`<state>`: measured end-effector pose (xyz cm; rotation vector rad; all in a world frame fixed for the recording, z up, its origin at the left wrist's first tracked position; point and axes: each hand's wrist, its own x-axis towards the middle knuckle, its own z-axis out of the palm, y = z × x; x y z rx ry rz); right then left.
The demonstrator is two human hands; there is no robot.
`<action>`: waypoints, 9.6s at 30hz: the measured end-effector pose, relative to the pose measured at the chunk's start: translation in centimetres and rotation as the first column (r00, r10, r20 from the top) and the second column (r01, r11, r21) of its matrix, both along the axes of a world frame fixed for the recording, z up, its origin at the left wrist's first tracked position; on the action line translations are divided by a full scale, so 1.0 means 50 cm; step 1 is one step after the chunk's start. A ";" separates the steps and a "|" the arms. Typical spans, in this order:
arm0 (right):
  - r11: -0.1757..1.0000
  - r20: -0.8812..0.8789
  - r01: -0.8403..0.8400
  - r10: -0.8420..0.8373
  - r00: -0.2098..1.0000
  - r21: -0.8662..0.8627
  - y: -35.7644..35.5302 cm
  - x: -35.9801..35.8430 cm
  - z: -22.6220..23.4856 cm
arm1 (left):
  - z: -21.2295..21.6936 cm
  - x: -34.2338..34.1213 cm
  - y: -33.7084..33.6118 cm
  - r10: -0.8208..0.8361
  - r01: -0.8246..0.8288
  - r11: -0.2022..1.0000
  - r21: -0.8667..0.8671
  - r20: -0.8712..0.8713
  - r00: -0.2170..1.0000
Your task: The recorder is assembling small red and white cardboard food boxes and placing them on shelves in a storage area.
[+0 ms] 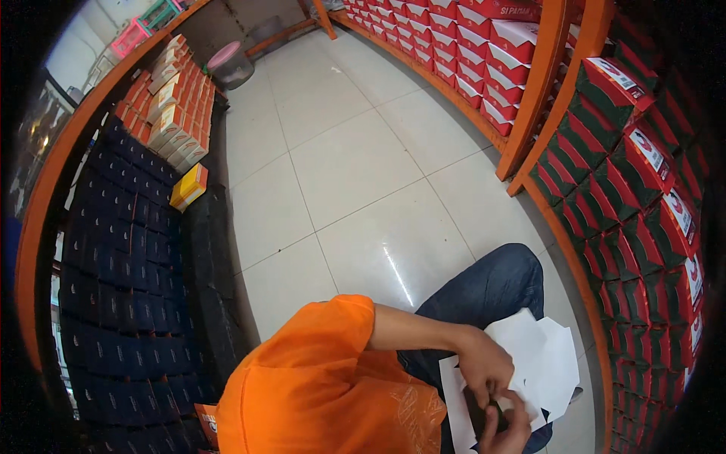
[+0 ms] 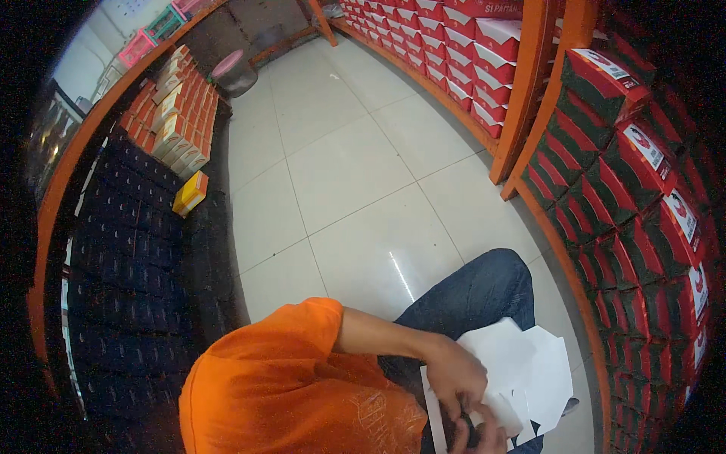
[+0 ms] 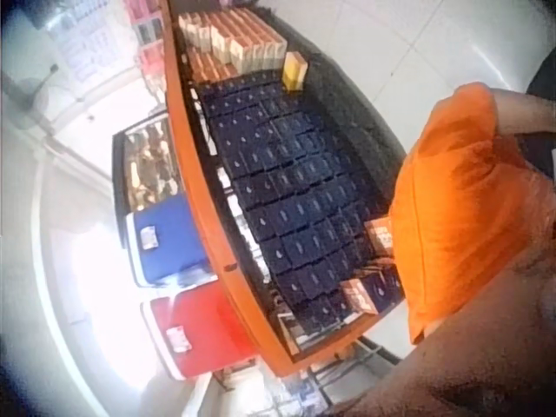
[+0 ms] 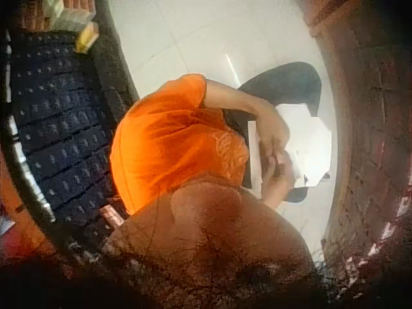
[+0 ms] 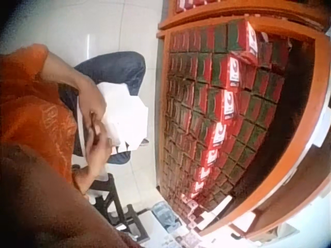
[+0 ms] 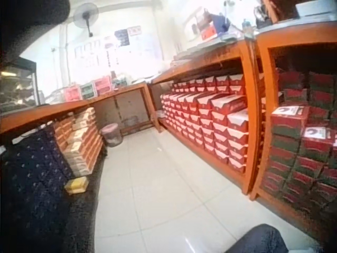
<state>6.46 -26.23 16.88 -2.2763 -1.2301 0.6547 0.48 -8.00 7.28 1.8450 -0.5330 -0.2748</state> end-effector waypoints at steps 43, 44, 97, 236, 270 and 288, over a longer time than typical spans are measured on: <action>0.833 -0.160 0.360 -0.322 0.933 0.419 -0.128 0.188 -0.205 | -0.015 0.025 0.027 -0.068 -0.126 0.886 -0.446 -0.396 0.916; 0.662 -0.260 0.551 -0.492 0.831 0.508 -0.150 0.223 -0.248 | -0.019 0.008 0.052 -0.122 -0.050 0.823 -0.566 -0.262 0.957; 0.219 -0.455 0.791 -0.718 0.527 0.571 -0.365 0.134 -0.289 | -0.167 0.249 -0.233 0.492 -0.807 0.369 -0.461 -0.639 0.591; 0.873 -0.048 0.210 -0.211 0.976 0.440 -0.173 0.163 -0.207 | -0.088 0.204 -0.139 0.543 -0.723 0.573 -0.385 -0.482 0.688; 0.598 -0.259 0.298 -0.153 0.954 0.744 -0.078 0.052 -0.055 | 0.011 0.002 -0.018 -0.259 0.022 0.550 -0.835 -0.146 0.955; 0.839 0.252 0.056 -0.225 0.941 0.541 -0.085 0.085 -0.061 | 0.046 0.083 -0.023 0.161 -0.113 0.845 -0.522 0.047 0.986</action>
